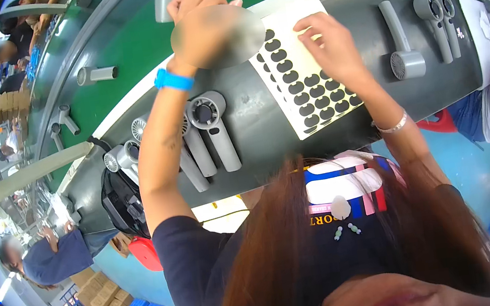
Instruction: Assembling electronic components by manually attaching small circular pieces to metal parts.
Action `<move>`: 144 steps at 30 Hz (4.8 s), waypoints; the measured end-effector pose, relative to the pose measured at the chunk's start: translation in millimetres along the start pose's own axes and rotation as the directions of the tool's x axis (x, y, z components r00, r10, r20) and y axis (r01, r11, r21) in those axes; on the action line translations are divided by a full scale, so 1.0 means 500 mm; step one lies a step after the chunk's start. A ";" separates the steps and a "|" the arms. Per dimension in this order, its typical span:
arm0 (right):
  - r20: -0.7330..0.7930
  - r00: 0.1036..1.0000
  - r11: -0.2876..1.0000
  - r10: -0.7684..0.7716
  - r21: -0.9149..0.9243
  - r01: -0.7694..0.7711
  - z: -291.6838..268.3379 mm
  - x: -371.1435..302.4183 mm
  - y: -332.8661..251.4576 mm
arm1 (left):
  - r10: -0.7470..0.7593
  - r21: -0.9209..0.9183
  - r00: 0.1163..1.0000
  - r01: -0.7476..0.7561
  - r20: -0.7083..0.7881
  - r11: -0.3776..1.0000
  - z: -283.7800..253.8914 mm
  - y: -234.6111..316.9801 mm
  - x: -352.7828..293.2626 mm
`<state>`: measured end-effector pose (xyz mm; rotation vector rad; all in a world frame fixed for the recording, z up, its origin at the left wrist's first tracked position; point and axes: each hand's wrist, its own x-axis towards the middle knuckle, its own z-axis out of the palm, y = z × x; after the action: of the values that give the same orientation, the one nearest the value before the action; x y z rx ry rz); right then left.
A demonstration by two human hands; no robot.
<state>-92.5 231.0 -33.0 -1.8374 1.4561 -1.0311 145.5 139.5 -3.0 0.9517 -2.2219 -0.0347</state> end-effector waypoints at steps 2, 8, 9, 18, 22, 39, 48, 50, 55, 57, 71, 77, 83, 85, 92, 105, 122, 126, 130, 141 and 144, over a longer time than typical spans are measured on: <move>0.018 1.000 0.999 0.006 -0.049 -0.005 0.047 0.013 0.015 | 0.025 0.050 0.998 -0.028 0.056 0.998 0.024 -0.054 0.022; -0.117 0.993 0.969 -0.005 -0.245 -0.024 0.115 0.037 0.008 | 0.096 0.103 0.923 -0.144 0.373 0.984 0.082 -0.149 0.030; -0.109 0.994 0.975 -0.005 -0.219 -0.019 0.113 0.035 0.013 | 0.112 0.020 0.933 -0.127 0.342 0.992 0.082 -0.142 0.041; -0.033 0.999 0.973 0.036 -0.228 -0.043 0.098 0.035 0.017 | 0.409 -0.160 0.882 -0.380 0.232 0.911 0.198 -0.039 0.240; -0.008 0.998 0.993 0.059 -0.103 -0.059 0.081 0.034 0.004 | 0.582 -0.015 0.810 -0.583 0.067 0.812 0.369 0.023 0.320; -0.260 0.898 0.510 0.355 0.859 0.047 -0.058 0.063 0.097 | -0.151 -0.775 0.983 0.017 -0.102 0.632 0.061 0.177 0.122; -0.229 0.972 0.725 -0.061 0.659 0.200 -0.131 -0.087 -0.116 | -0.338 -0.753 0.939 0.263 0.057 0.603 0.074 0.284 -0.095; -0.133 0.991 0.754 -0.029 0.647 0.109 -0.136 -0.110 -0.137 | -0.278 -0.721 0.960 0.222 0.043 0.656 0.068 0.290 -0.101; -0.076 0.997 0.801 0.019 0.598 0.030 -0.125 -0.127 -0.155 | -0.176 -0.757 0.980 0.183 0.092 0.627 0.066 0.294 -0.106; -0.067 0.996 0.816 0.052 0.578 -0.004 -0.127 -0.128 -0.161 | -0.162 -0.758 0.984 0.165 0.078 0.631 0.069 0.299 -0.103; -0.024 0.996 0.821 0.088 0.568 -0.059 -0.124 -0.119 -0.157 | -0.194 -0.724 0.980 0.172 0.054 0.668 0.076 0.308 -0.091; 0.000 0.993 0.814 0.115 0.573 -0.094 -0.132 -0.112 -0.151 | -0.192 -0.716 0.980 0.176 0.059 0.676 0.082 0.310 -0.086; 0.006 0.993 0.821 0.117 0.562 -0.100 -0.137 -0.108 -0.148 | -0.186 -0.698 0.981 0.166 0.049 0.696 0.087 0.312 -0.082; 0.006 0.993 0.825 0.116 0.557 -0.100 -0.135 -0.108 -0.148 | -0.184 -0.696 0.982 0.165 0.048 0.699 0.088 0.311 -0.083; 0.041 0.990 0.839 0.137 0.526 -0.138 -0.142 -0.110 -0.158 | -0.193 -0.699 0.979 0.178 0.058 0.693 0.085 0.315 -0.080; 0.055 0.981 0.854 0.185 0.486 -0.188 -0.155 -0.102 -0.155 | -0.191 -0.690 0.980 0.173 0.051 0.703 0.099 0.318 -0.073; -0.024 0.995 0.972 0.092 0.221 -0.084 -0.160 -0.104 -0.158 | -0.178 -0.665 0.983 0.158 0.038 0.730 0.106 0.323 -0.069; -0.035 0.995 0.982 0.090 0.170 -0.083 -0.160 -0.105 -0.157 | -0.166 -0.669 0.986 0.141 0.026 0.730 0.110 0.323 -0.068; -0.049 0.996 0.983 0.078 0.169 -0.069 -0.157 -0.105 -0.152 | -0.174 -0.662 0.984 0.147 0.025 0.735 0.111 0.324 -0.069; -0.108 0.994 0.986 0.029 0.168 -0.011 -0.147 -0.107 -0.136 | -0.187 -0.655 0.982 0.139 -0.004 0.743 0.120 0.326 -0.070; -0.124 0.992 0.985 0.013 0.174 0.009 -0.144 -0.107 -0.131 | -0.193 -0.656 0.981 0.144 -0.003 0.741 0.121 0.329 -0.069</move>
<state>-124.4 300.8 47.2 -1.6726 1.3903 -1.2513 21.8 267.1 -22.1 0.7239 -1.8262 -0.8050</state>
